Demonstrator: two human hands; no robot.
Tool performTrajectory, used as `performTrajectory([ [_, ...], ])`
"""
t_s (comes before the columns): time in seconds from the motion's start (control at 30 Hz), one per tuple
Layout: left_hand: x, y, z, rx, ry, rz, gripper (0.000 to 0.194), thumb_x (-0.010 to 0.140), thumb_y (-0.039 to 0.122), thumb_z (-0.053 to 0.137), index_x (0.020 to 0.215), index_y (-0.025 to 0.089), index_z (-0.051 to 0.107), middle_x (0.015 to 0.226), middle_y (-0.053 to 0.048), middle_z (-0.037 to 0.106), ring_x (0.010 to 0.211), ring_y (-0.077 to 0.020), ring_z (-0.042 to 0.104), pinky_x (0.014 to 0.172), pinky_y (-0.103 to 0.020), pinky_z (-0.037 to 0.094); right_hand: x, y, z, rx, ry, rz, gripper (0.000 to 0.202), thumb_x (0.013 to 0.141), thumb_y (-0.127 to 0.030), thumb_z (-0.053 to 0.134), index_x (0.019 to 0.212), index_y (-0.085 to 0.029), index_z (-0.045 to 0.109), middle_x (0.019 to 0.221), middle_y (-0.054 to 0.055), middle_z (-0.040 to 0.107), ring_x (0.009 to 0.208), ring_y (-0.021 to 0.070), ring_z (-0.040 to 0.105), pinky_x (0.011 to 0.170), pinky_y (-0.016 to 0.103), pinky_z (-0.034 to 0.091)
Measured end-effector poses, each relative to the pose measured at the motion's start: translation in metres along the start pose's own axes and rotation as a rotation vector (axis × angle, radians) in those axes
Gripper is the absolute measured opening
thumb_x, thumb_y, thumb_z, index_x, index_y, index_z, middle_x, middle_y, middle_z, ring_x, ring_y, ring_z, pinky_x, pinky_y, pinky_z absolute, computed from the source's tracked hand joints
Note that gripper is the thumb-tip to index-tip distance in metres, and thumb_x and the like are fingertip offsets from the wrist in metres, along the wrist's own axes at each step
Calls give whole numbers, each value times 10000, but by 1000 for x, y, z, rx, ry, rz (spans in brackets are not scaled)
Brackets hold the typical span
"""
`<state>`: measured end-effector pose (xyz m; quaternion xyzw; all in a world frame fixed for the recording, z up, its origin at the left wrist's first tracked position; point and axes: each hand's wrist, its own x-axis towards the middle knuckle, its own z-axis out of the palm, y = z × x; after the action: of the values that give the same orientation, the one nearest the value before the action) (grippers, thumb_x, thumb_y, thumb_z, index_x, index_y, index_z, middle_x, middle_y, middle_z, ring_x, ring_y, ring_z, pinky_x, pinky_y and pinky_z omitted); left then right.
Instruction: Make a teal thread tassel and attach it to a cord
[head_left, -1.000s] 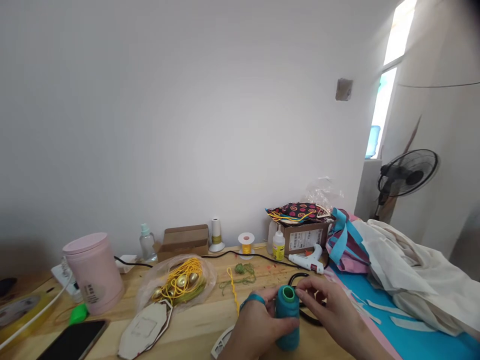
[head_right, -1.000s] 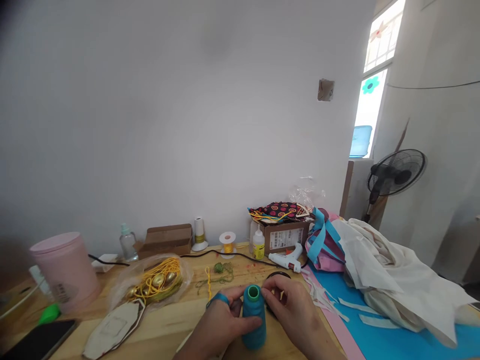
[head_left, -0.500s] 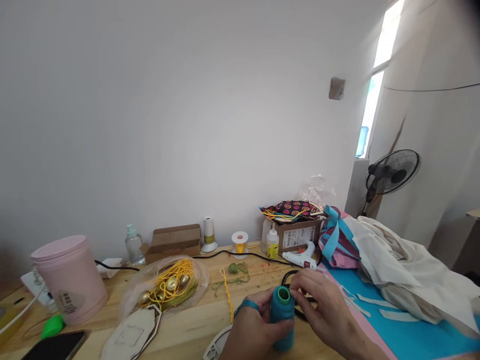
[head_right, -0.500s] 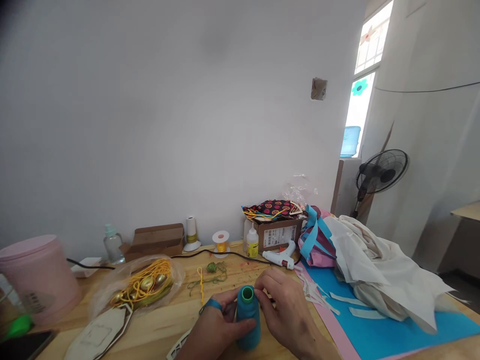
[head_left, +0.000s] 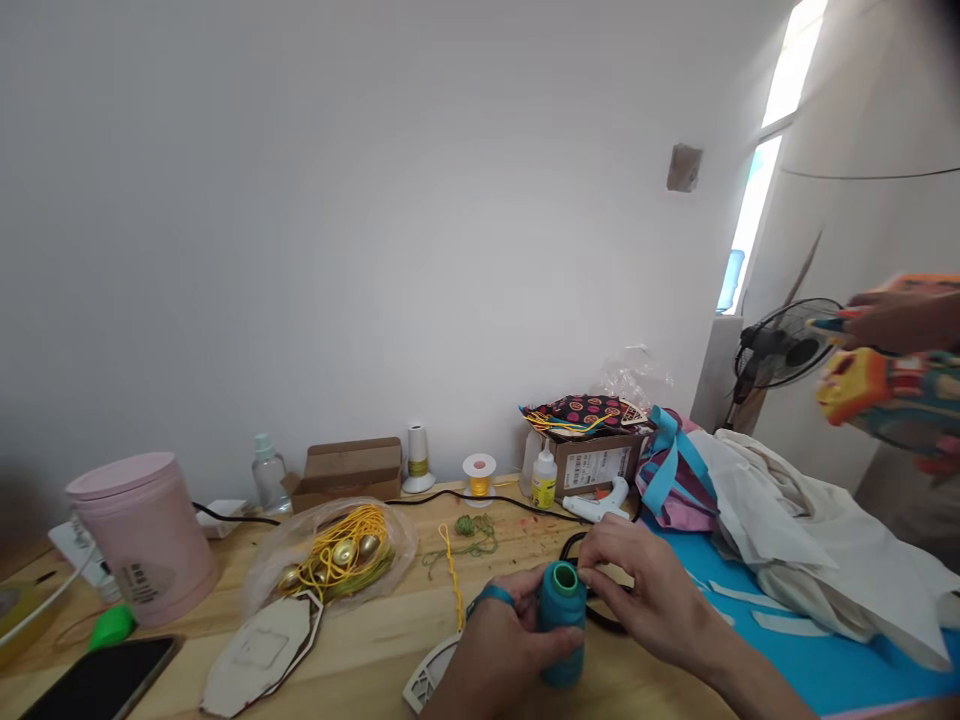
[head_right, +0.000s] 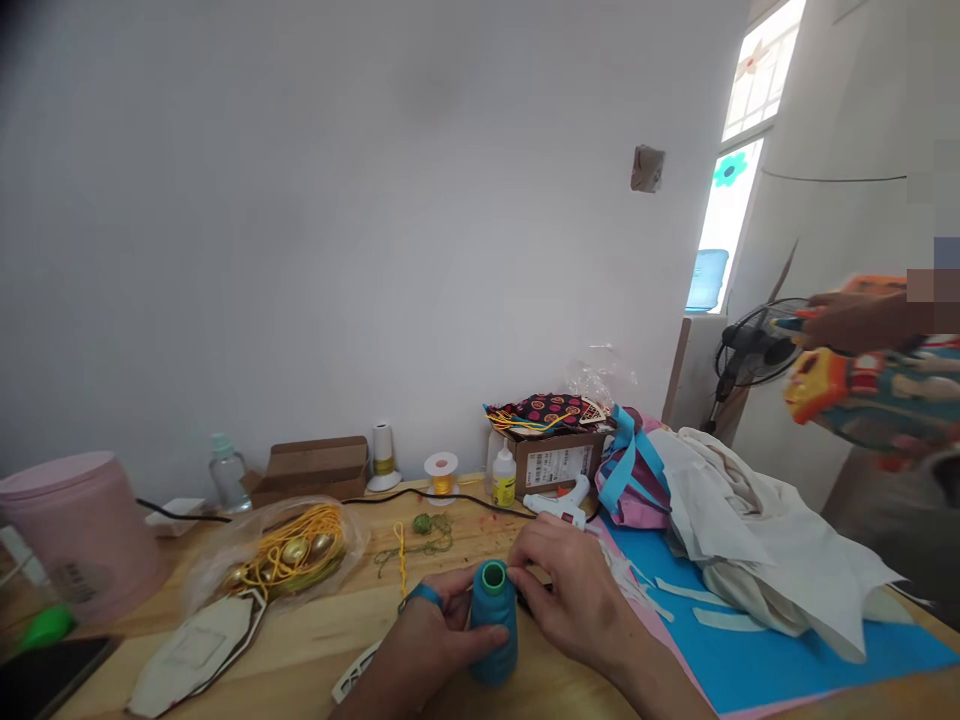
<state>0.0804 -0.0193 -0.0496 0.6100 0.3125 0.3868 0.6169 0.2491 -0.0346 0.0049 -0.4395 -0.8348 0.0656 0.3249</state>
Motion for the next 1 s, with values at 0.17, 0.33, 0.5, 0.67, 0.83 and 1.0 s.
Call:
performTrajectory([
  [0.17, -1, 2, -1, -17, -10, 9, 323, 573, 189, 674, 892, 167, 625, 742, 23, 571, 698, -114, 469, 672, -220, 377, 3, -2, -1, -17, -20, 50, 125, 770, -196, 489, 670, -189, 563, 679, 21, 578, 655, 152, 502, 589, 258, 373],
  [0.33, -1, 1, 0, -62, -18, 10, 362, 572, 179, 682, 929, 166, 621, 793, 3, 601, 729, -128, 497, 683, -228, 388, 0, 1, 0, 158, -17, 165, 147, 772, -277, 513, 697, -190, 606, 714, 26, 617, 688, 159, 545, 620, 264, 424],
  [0.5, -4, 8, 2, -60, -2, 62, 452, 551, 208, 701, 993, 181, 607, 888, -22, 615, 816, -167, 513, 756, -264, 391, -17, 0, 29, 422, -21, 327, 600, 606, -350, 683, 1148, -203, 471, 1123, 87, 549, 981, 232, 526, 838, 368, 426],
  [0.67, -9, 24, -8, 96, 80, -45, 437, 537, 262, 717, 953, 157, 634, 523, 57, 482, 496, -71, 376, 504, -194, 329, -23, -3, 64, 505, -79, 344, 757, 508, -178, 727, 1200, -195, 421, 1165, 84, 529, 1071, 255, 480, 897, 374, 393],
  [0.83, -19, 67, -33, -141, 205, -60, 390, 712, 415, 551, 948, 109, 604, 420, 116, 171, 379, -28, 96, 372, -184, 79, -24, 0, 60, 196, -49, 327, 806, 518, -141, 659, 1261, -200, 352, 1073, 79, 586, 977, 266, 534, 829, 392, 431],
  [1.0, -51, 131, -64, -301, 400, 143, 237, 712, 228, 588, 923, 121, 581, 467, 112, 120, 386, -8, 81, 364, -142, 90, -35, 14, 25, -138, 16, 27, 679, 643, -129, 545, 1275, -235, 320, 1120, 76, 559, 1016, 253, 512, 846, 408, 416],
])
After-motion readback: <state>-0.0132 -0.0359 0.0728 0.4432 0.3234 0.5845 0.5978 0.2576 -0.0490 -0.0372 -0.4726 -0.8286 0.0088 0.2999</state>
